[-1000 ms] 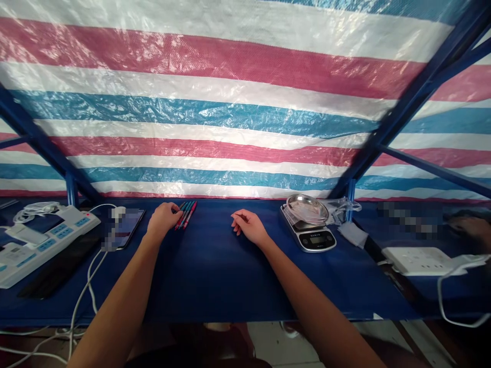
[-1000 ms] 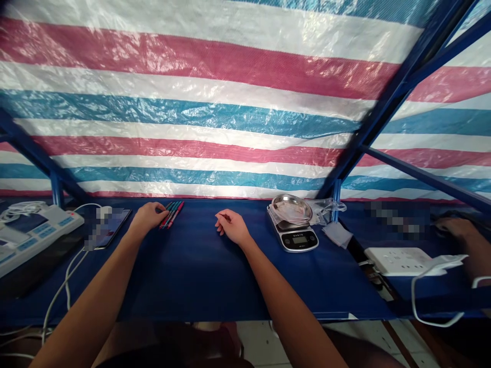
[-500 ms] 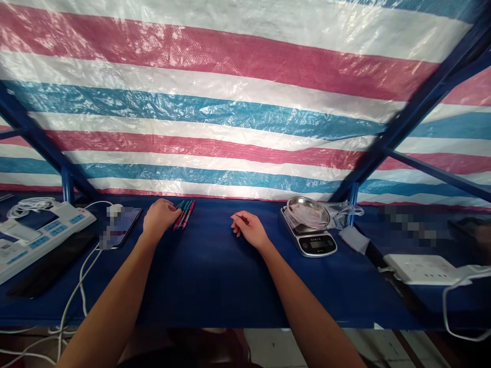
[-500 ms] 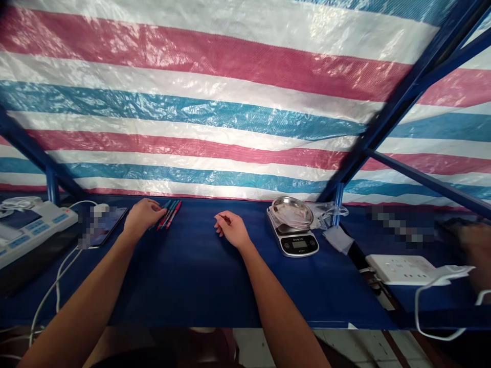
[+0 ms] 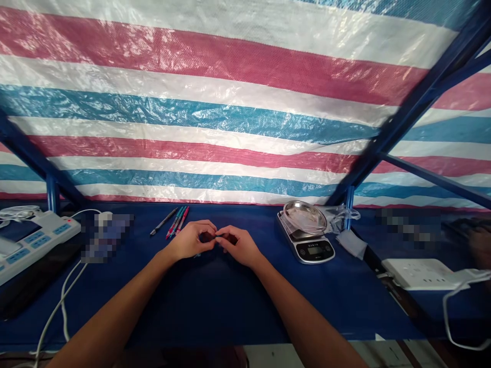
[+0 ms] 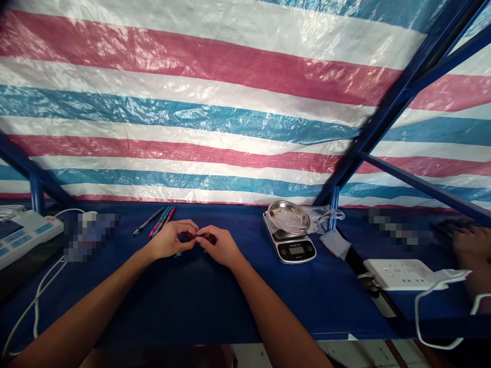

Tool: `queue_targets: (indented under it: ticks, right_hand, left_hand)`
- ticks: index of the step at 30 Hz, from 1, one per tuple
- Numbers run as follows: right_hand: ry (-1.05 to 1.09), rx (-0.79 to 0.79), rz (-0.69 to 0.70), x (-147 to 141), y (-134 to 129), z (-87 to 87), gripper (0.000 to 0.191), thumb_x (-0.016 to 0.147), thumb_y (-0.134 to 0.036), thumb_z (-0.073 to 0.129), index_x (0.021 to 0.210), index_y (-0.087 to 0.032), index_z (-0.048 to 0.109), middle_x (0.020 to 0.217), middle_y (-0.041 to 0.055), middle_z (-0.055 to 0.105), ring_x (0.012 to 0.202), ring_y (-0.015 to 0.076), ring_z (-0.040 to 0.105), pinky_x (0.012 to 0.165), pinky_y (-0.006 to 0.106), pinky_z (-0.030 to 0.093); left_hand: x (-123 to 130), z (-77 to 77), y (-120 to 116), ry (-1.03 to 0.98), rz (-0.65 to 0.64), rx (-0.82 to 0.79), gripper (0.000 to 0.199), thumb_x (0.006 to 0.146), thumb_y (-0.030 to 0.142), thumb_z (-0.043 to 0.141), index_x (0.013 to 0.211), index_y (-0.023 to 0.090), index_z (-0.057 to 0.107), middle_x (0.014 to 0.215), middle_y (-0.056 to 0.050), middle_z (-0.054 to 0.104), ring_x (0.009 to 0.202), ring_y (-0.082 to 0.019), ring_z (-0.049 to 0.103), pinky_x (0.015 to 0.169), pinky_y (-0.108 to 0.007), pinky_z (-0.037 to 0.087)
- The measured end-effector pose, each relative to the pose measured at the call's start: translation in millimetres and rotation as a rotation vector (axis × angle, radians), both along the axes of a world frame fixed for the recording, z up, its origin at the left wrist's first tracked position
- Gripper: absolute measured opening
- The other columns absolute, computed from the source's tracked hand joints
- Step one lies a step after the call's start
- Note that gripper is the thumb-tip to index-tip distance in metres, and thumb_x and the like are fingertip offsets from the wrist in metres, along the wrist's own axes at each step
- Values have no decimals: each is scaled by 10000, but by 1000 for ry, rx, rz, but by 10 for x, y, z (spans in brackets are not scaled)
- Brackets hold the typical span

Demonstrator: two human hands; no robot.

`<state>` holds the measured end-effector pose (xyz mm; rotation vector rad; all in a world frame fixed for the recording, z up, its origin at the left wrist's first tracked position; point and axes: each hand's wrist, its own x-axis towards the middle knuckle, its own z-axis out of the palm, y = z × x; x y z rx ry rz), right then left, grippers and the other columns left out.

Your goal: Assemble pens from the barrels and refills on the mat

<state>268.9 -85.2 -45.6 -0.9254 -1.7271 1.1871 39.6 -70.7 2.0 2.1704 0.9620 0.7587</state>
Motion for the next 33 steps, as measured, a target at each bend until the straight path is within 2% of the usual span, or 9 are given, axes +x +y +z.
queue_targets:
  ticks: [3, 8, 13, 17, 21, 23, 26, 30, 33]
  right_hand:
    - [57, -77, -78, 11, 26, 2, 378, 993, -542, 699, 1280, -295, 678, 833, -5, 750, 533, 151, 630, 544, 293, 503]
    - [202, -179, -110, 22, 132, 52, 326, 910, -553, 792, 1005, -253, 705, 831, 31, 757, 657, 194, 700, 546, 298, 522]
    - [438, -225, -336, 133, 204, 118, 392, 862, -568, 839, 982, -227, 687, 883, 68, 784, 733, 215, 726, 546, 298, 532]
    - [531, -284, -355, 186, 140, 183, 406, 841, -560, 865, 982, -229, 678, 961, 88, 801, 755, 218, 726, 547, 299, 533]
    - [511, -293, -281, 119, 51, 215, 394, 841, -548, 869, 1008, -233, 700, 966, 85, 803, 761, 221, 720, 567, 310, 540]
    - [488, -295, -251, 75, 40, 214, 387, 842, -546, 867, 1003, -233, 707, 942, 75, 799, 756, 219, 714, 574, 312, 538]
    - [443, -289, -243, 36, 63, 180, 372, 861, -561, 844, 958, -228, 707, 875, 60, 779, 719, 206, 688, 560, 303, 514]
    - [389, -244, -258, 31, 124, 81, 367, 886, -572, 807, 954, -224, 713, 840, 54, 755, 692, 192, 659, 541, 297, 494]
    - [379, -147, -273, 40, 160, 16, 348, 831, -490, 870, 1017, -236, 722, 968, 50, 754, 762, 189, 679, 592, 302, 549]
  left_hand:
    - [38, -18, 8, -61, 40, 39, 194, 935, 402, 736, 915, 233, 830, 1089, -111, 779, 881, -226, 740, 716, -313, 576]
    - [-16, -96, 83, -107, 80, -2, 230, 938, 460, 765, 1014, 259, 849, 1155, -110, 790, 977, -253, 755, 839, -351, 597]
    - [-114, -266, 233, -213, 272, -258, 624, 774, 571, 900, 1295, 254, 767, 1146, -109, 809, 944, -275, 761, 817, -378, 616]
    - [-56, -299, 242, -372, 284, -406, 676, 815, 589, 868, 1372, 236, 722, 1069, -86, 802, 883, -231, 745, 747, -329, 584]
    - [100, -289, 145, -482, 169, -445, 461, 869, 539, 853, 1193, 214, 809, 1228, -127, 775, 894, -209, 710, 733, -313, 546]
    - [155, -311, 117, -554, 135, -471, 459, 905, 532, 825, 1229, 207, 807, 1231, -140, 769, 904, -210, 693, 747, -321, 538]
    - [185, -359, 124, -648, 168, -540, 456, 922, 541, 810, 1216, 193, 816, 1094, -127, 774, 876, -201, 669, 749, -318, 524]
    - [188, -386, 164, -702, 210, -591, 373, 880, 527, 858, 841, 157, 828, 1244, -147, 746, 889, -175, 650, 760, -304, 514]
    - [198, -387, 178, -710, 230, -617, 361, 861, 517, 879, 946, 168, 855, 1180, -139, 764, 884, -175, 644, 758, -300, 503]
